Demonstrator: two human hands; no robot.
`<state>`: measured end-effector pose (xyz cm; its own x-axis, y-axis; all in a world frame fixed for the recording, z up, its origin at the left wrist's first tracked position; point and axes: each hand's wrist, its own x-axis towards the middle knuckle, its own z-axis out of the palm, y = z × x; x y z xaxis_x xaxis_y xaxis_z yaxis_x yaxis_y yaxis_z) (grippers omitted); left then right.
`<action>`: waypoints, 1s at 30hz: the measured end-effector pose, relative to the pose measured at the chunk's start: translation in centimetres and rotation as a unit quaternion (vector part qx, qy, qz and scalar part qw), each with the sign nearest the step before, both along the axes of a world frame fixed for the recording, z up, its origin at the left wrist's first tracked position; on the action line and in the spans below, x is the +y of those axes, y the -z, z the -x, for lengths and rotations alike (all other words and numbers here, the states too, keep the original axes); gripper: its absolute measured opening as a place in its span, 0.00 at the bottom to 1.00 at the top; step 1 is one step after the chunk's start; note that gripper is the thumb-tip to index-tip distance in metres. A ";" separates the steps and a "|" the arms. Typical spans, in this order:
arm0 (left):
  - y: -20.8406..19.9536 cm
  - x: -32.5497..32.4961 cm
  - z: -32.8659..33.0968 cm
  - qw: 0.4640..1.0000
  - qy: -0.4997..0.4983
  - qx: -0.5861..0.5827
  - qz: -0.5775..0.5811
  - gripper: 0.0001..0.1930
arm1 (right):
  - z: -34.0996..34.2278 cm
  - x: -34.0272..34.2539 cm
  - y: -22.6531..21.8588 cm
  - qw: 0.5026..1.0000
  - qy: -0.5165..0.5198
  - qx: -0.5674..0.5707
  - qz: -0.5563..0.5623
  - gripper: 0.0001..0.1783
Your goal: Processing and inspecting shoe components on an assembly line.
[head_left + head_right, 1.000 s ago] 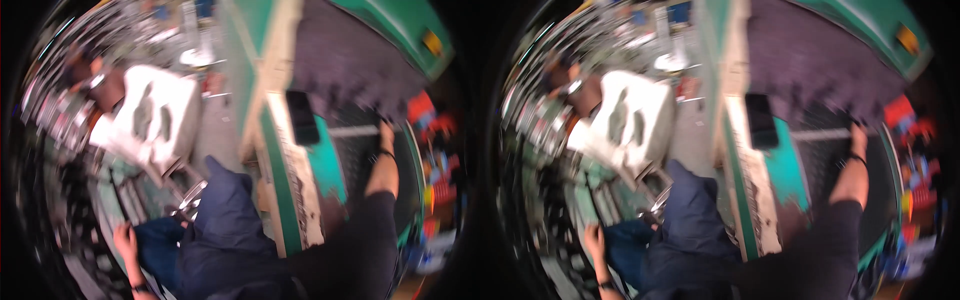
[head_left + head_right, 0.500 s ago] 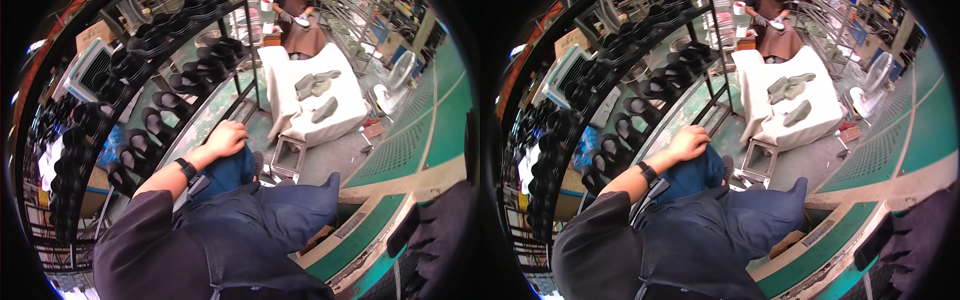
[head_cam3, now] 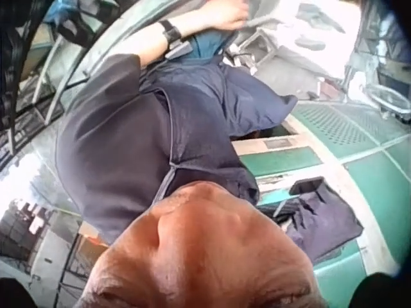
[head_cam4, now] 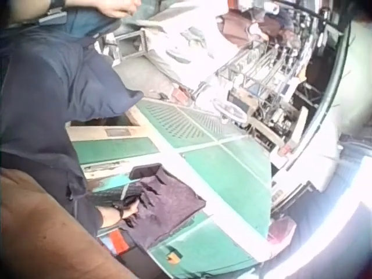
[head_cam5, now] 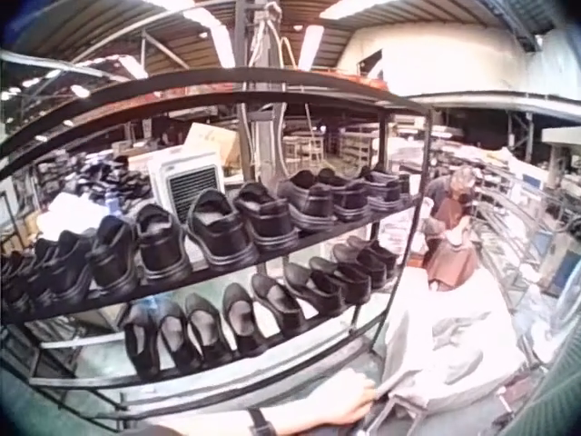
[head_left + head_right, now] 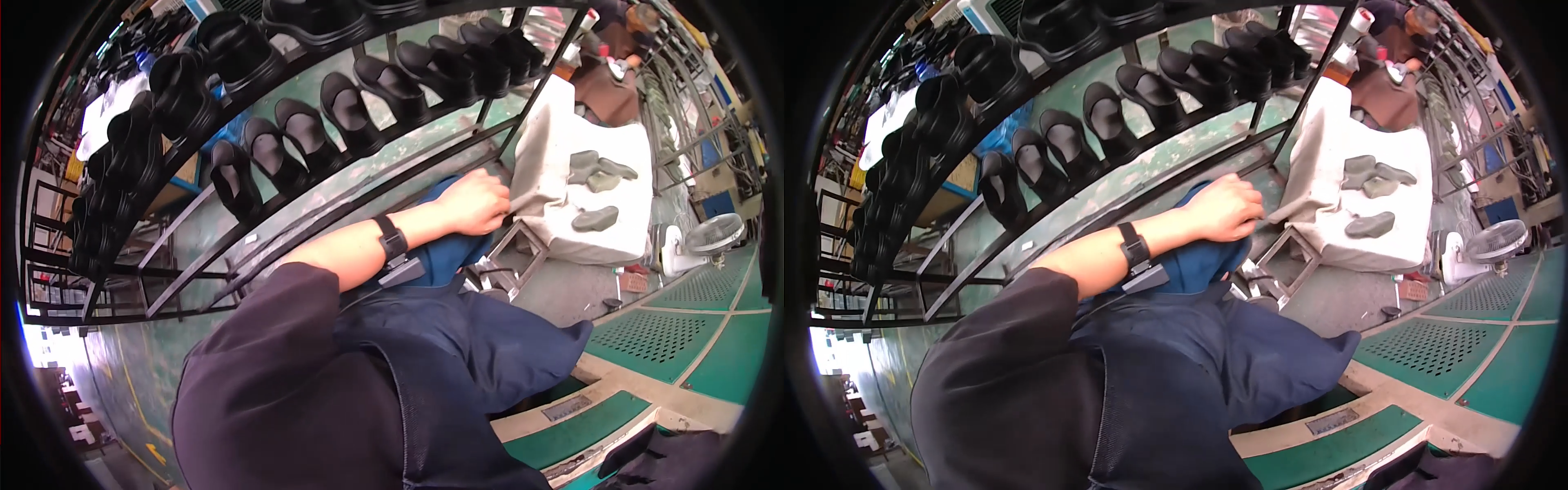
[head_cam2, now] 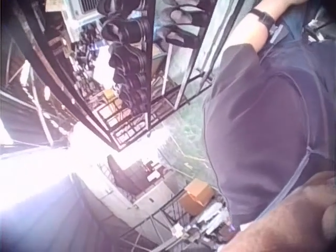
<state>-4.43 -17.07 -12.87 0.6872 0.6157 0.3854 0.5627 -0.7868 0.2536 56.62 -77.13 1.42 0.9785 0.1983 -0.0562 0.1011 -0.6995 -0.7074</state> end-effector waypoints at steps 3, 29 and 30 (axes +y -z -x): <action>-0.4 -0.1 0.4 0.999 0.024 -0.023 0.014 0.08 | 3.4 -1.1 -1.6 0.999 -0.033 -0.016 0.023 0.34; -13.1 -13.7 -14.4 0.381 0.526 -0.114 0.752 0.46 | 30.1 16.2 -8.4 0.696 -0.326 0.108 -0.631 0.49; -12.8 -14.3 -13.7 0.319 0.526 -0.110 0.781 0.49 | 30.9 18.8 -7.3 0.652 -0.412 0.156 -0.617 0.53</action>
<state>9.29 -31.40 -0.04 0.8919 -0.3518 0.2842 0.0289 0.6715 0.7404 25.77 -58.31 8.76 0.4911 0.7323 0.4717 -0.2007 0.6221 -0.7568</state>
